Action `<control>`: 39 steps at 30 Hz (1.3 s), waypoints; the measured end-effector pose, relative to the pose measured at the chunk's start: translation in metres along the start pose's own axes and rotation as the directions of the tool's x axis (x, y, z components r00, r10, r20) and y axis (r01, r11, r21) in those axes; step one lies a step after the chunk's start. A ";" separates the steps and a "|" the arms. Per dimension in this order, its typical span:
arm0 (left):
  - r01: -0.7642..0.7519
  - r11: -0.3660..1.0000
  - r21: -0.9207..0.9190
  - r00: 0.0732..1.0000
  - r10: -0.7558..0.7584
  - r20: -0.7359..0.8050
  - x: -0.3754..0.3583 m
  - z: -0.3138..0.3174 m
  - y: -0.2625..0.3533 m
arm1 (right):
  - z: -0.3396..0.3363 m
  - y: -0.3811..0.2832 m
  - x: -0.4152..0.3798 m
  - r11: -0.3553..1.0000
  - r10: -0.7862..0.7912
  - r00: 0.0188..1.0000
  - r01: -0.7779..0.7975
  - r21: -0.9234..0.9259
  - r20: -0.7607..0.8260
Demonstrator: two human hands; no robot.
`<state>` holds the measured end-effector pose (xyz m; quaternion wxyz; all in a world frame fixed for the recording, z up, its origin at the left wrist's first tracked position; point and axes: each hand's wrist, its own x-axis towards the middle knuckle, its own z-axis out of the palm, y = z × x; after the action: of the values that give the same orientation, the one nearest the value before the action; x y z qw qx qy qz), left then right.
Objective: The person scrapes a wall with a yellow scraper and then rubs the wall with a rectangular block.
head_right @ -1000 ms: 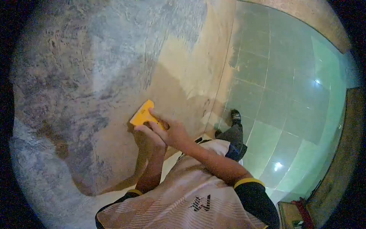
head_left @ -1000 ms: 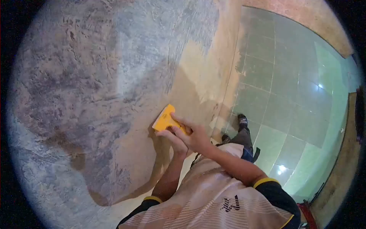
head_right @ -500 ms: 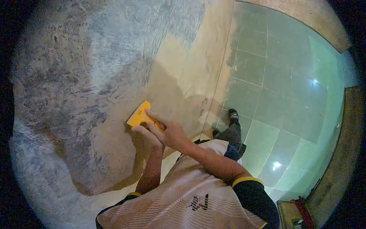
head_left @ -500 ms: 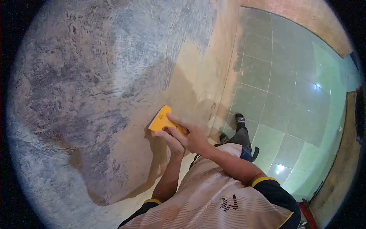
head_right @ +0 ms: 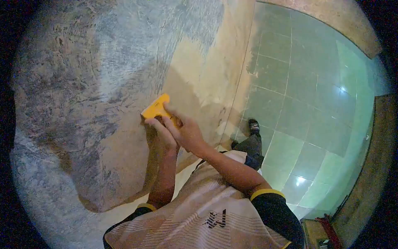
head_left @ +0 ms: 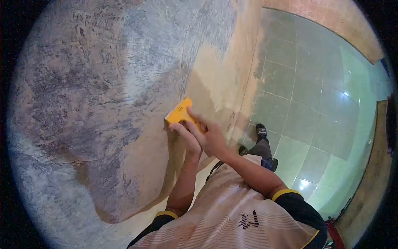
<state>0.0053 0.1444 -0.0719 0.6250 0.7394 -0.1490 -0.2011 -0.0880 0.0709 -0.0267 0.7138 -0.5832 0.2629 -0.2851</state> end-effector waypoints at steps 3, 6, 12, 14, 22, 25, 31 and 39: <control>0.131 0.855 -0.502 0.975 -0.202 -0.089 -0.014 0.007 0.010 | -0.002 0.000 -0.003 0.995 -0.099 0.995 0.098 -0.033 -0.009; 0.141 0.789 -0.598 0.966 -0.242 -0.090 -0.006 0.014 0.014 | 0.000 0.001 0.006 0.983 -0.181 0.983 0.180 -0.036 -0.019; 0.097 0.924 -0.369 0.990 -0.126 -0.055 -0.008 0.020 0.010 | -0.007 -0.009 0.000 0.990 -0.135 0.990 0.136 -0.045 0.030; 0.094 0.957 -0.275 0.995 -0.098 -0.001 -0.004 0.015 0.011 | -0.002 -0.004 0.004 0.995 -0.099 0.995 0.100 -0.003 0.015; 0.087 0.863 -0.498 0.995 -0.101 -0.002 -0.006 0.011 -0.013 | -0.014 -0.011 0.003 0.998 -0.047 0.990 0.054 -0.044 0.136; -0.013 0.874 -0.486 1.000 -0.002 -0.030 -0.010 0.013 0.023 | -0.005 0.003 0.012 0.995 -0.074 0.997 0.071 0.068 0.039; 0.387 0.168 -0.906 0.912 -0.214 0.350 -0.029 -0.016 0.029 | -0.011 -0.010 -0.011 0.995 -0.042 0.995 0.050 -0.090 0.088; 0.485 -0.870 -0.082 0.597 0.261 0.759 0.002 -0.021 -0.045 | -0.009 0.006 0.010 0.989 -0.142 0.989 0.143 0.027 -0.035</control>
<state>0.0158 0.1691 -0.1138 0.6295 -0.4304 0.3169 -0.5639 -0.0874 0.0584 -0.0343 0.6956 -0.5852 0.2283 -0.3487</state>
